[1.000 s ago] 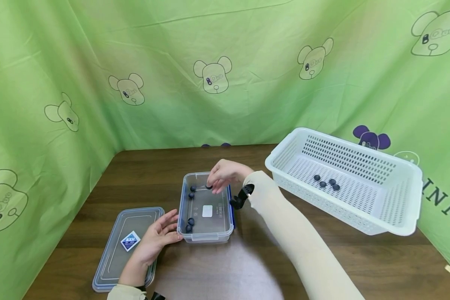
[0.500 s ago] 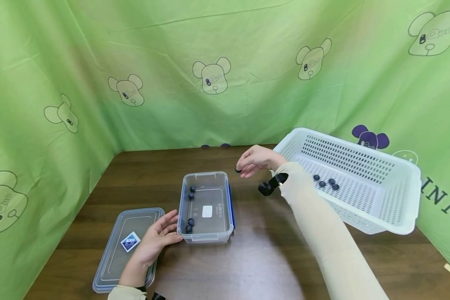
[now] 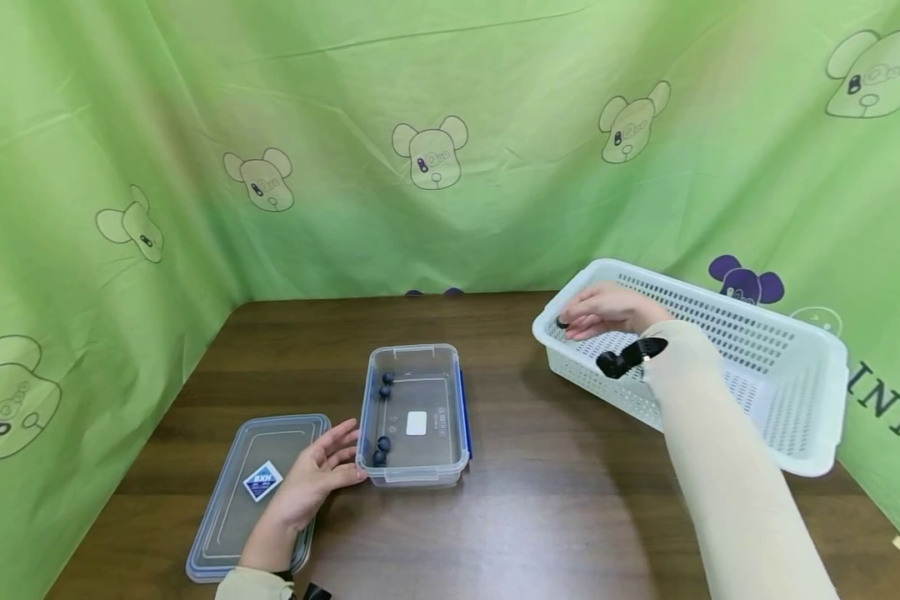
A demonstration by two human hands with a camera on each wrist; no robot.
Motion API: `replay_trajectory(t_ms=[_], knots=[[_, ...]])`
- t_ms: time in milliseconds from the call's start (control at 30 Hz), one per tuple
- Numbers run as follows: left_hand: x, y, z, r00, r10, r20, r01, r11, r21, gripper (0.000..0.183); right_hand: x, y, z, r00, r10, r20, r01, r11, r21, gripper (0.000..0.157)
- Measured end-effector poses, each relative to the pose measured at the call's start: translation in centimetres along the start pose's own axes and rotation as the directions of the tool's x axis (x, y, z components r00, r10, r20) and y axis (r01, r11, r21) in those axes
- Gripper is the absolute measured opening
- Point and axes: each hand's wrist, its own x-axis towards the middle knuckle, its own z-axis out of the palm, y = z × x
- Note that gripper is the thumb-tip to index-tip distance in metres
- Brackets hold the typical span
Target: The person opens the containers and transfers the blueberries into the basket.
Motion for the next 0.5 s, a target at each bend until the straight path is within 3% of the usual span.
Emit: replay_trajectory(t_ms=[233,500], knots=[[0.2,0.0,-0.2,1.0,-0.006,0.009,0.006,1.0,0.0,0.081,-2.3,1.6,-4.0,0.996,0.062,-0.07,-0.056,0.995,0.082,0.021],[0.2,-0.1,-0.4,1.0,-0.006,0.023,0.006,1.0,-0.009,0.082,-3.7,4.0,-7.1,0.984,0.139,-0.109,-0.117,0.976,0.184,0.024]])
